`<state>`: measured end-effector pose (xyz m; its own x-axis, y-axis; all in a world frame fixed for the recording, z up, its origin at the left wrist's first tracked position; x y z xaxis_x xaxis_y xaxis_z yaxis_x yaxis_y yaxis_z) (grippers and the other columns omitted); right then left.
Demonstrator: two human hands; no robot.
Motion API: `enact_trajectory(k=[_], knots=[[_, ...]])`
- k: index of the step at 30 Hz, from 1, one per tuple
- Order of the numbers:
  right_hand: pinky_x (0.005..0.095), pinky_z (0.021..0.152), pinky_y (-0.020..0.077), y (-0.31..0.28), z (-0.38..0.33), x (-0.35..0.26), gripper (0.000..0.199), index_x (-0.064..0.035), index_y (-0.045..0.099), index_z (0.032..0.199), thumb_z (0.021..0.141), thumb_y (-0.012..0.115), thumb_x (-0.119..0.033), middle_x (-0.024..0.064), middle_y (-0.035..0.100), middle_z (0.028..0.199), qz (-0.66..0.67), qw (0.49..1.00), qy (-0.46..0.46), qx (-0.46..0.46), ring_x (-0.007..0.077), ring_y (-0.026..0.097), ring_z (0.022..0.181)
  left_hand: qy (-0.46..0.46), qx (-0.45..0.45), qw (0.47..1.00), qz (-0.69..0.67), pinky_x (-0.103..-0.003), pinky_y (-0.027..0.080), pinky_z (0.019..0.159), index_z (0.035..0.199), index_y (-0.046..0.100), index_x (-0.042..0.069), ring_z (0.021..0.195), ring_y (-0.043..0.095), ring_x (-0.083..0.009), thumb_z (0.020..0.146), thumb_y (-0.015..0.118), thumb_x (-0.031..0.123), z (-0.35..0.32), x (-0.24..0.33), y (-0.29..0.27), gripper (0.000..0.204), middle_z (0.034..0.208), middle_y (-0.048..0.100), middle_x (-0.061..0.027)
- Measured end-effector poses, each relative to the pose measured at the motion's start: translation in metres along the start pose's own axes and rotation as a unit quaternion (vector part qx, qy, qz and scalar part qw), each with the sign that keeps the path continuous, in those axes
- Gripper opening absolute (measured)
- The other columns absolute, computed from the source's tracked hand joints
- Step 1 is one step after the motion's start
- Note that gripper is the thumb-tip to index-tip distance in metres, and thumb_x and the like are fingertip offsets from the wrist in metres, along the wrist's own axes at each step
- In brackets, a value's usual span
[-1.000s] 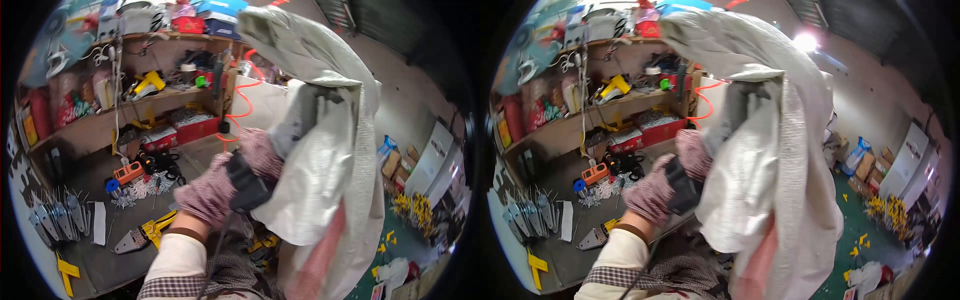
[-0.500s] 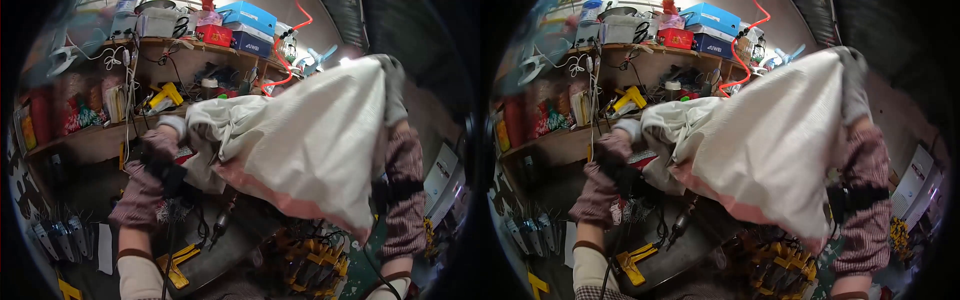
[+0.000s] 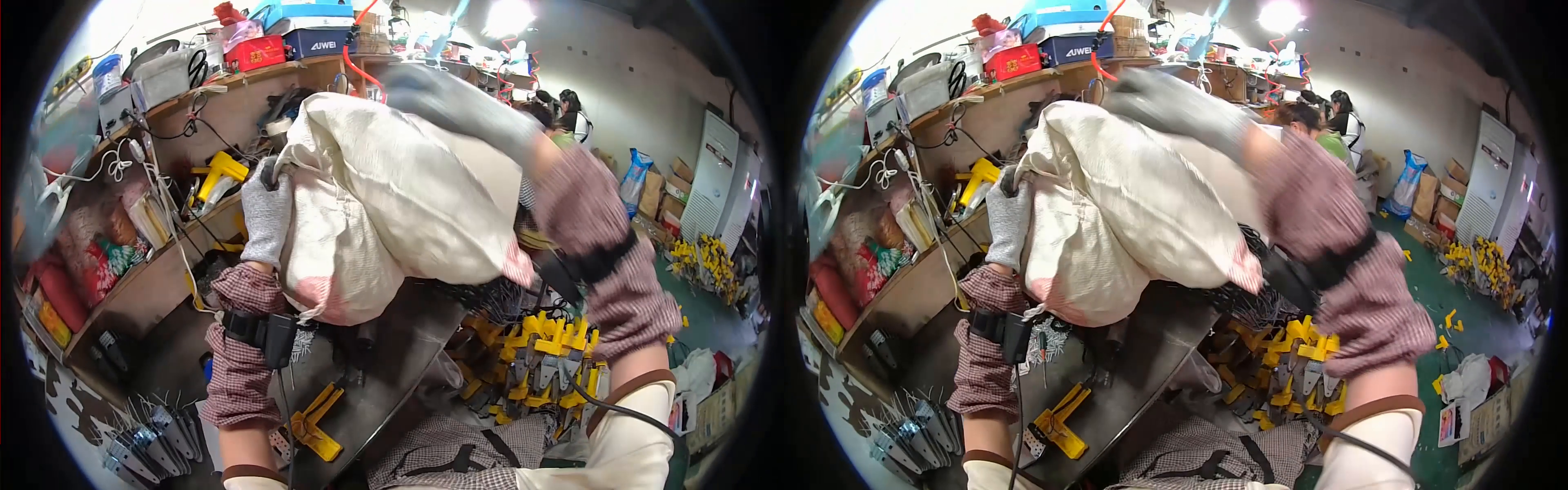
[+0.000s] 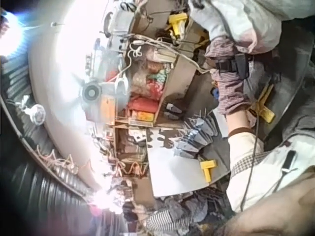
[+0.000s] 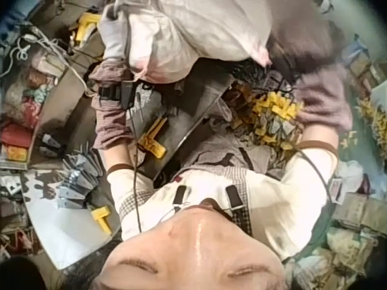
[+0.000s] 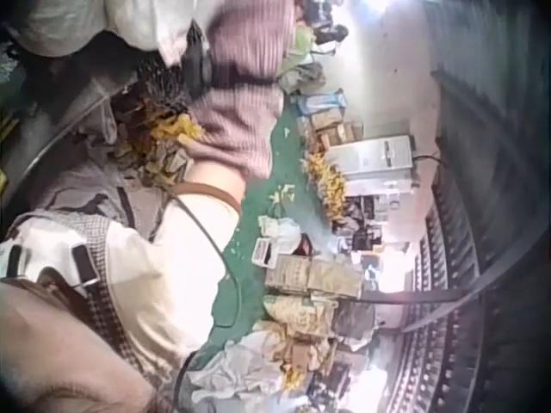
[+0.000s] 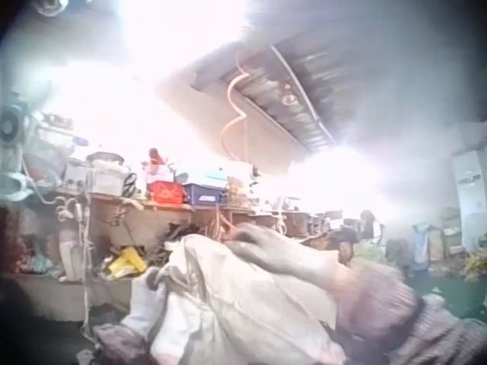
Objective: Assemble a yellow plastic housing onto a metal component using an air-powered crimping tool and soldering iron.
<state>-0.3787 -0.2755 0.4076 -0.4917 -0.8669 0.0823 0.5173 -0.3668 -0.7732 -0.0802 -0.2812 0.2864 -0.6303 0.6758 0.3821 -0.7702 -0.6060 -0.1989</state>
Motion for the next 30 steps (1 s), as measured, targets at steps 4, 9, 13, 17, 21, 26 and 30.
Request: enact_trajectory(k=[4, 9, 13, 17, 21, 26, 30], knots=[[0.0514, 0.119, 0.0264, 0.028, -0.16, -0.074, 0.116, 0.0041, 0.023, 0.154, 0.075, 0.077, -0.061, 0.0305, 0.028, 0.156, -0.012, 0.952, 0.294, -0.089, 0.0467, 0.028, 0.145, 0.031, 0.025, 0.996, 0.086, -0.039, 0.055, 0.079, 0.114, 0.071, 0.005, 0.09, 0.071, -0.0358, 0.091, 0.065, 0.013, 0.017, -0.012, -0.013, 0.025, 0.098, 0.073, -0.0188], [0.0441, 0.11, 0.0428, 0.097, -0.209, -0.147, 0.067, -0.0069, 0.046, 0.146, 0.088, 0.071, -0.03, 0.0221, 0.058, 0.133, -0.074, 0.952, 0.272, -0.123, 0.0294, 0.055, 0.129, 0.159, 0.111, 0.967, 0.163, -0.045, 0.055, 0.083, 0.109, 0.074, 0.009, 0.089, 0.069, -0.0405, 0.093, 0.064, 0.022, 0.03, -0.005, 0.011, 0.022, 0.096, 0.074, -0.0171], [0.0356, 0.081, 0.0564, 0.025, -0.207, 0.013, 0.031, -0.0145, 0.065, 0.128, 0.101, 0.052, -0.023, 0.0095, 0.07, 0.111, -0.285, 0.935, 0.208, -0.031, 0.0243, 0.068, 0.101, 0.011, 0.015, 1.0, 0.01, -0.038, 0.055, 0.078, 0.101, 0.076, 0.005, 0.079, 0.071, -0.0292, 0.094, 0.064, 0.023, 0.069, -0.003, -0.001, 0.023, 0.089, 0.075, -0.0163], [0.0366, 0.094, 0.0503, 0.029, -0.113, -0.014, 0.037, -0.0017, 0.054, 0.133, 0.1, 0.053, -0.018, 0.0146, 0.061, 0.121, -0.208, 0.971, 0.098, 0.069, 0.0256, 0.061, 0.111, -0.122, 0.11, 0.955, -0.247, -0.029, 0.052, 0.072, 0.1, 0.075, -0.002, 0.078, 0.065, -0.0144, 0.088, 0.065, 0.013, 0.099, -0.037, -0.035, 0.022, 0.088, 0.073, -0.0081], [0.0403, 0.092, 0.048, 0.082, -0.011, -0.129, 0.039, -0.0014, 0.054, 0.126, 0.094, 0.064, -0.022, 0.0198, 0.06, 0.119, 0.05, 0.984, 0.035, 0.165, 0.0298, 0.06, 0.112, -0.255, -0.013, 0.88, -0.4, -0.032, 0.05, 0.067, 0.088, 0.073, 0.004, 0.074, 0.062, -0.0143, 0.081, 0.062, 0.003, 0.081, 0.008, 0.028, 0.012, 0.082, 0.068, -0.0044], [0.0347, 0.081, 0.0508, 0.15, 0.027, -0.104, 0.027, -0.0026, 0.061, 0.115, 0.093, 0.066, -0.018, 0.0069, 0.067, 0.101, 0.418, 0.868, 0.267, 0.023, 0.0196, 0.064, 0.092, -0.149, -0.203, 0.87, -0.424, -0.036, 0.057, 0.079, 0.109, 0.067, 0.003, 0.089, 0.069, -0.0274, 0.09, 0.06, 0.012, 0.058, -0.025, -0.009, 0.023, 0.103, 0.069, -0.0129], [0.0364, 0.095, 0.0476, 0.12, 0.005, -0.112, 0.042, -0.0042, 0.056, 0.131, 0.089, 0.063, -0.008, 0.0088, 0.062, 0.109, 0.28, 0.959, 0.046, -0.021, 0.0212, 0.061, 0.109, -0.188, -0.241, 0.872, -0.382, -0.036, 0.051, 0.098, 0.123, 0.058, 0.006, 0.112, 0.063, -0.0289, 0.096, 0.062, 0.012, 0.048, -0.031, -0.03, 0.028, 0.123, 0.063, -0.0166]])
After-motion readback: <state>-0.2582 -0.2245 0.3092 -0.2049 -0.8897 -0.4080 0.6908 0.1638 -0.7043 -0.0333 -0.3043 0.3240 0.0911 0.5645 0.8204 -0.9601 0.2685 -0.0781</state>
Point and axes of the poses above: each hand's wrist, its own z-axis towards the middle knuckle, its own y-axis out of the palm, x = y × z, the point moved 3 cm from there along z, towards the middle knuckle
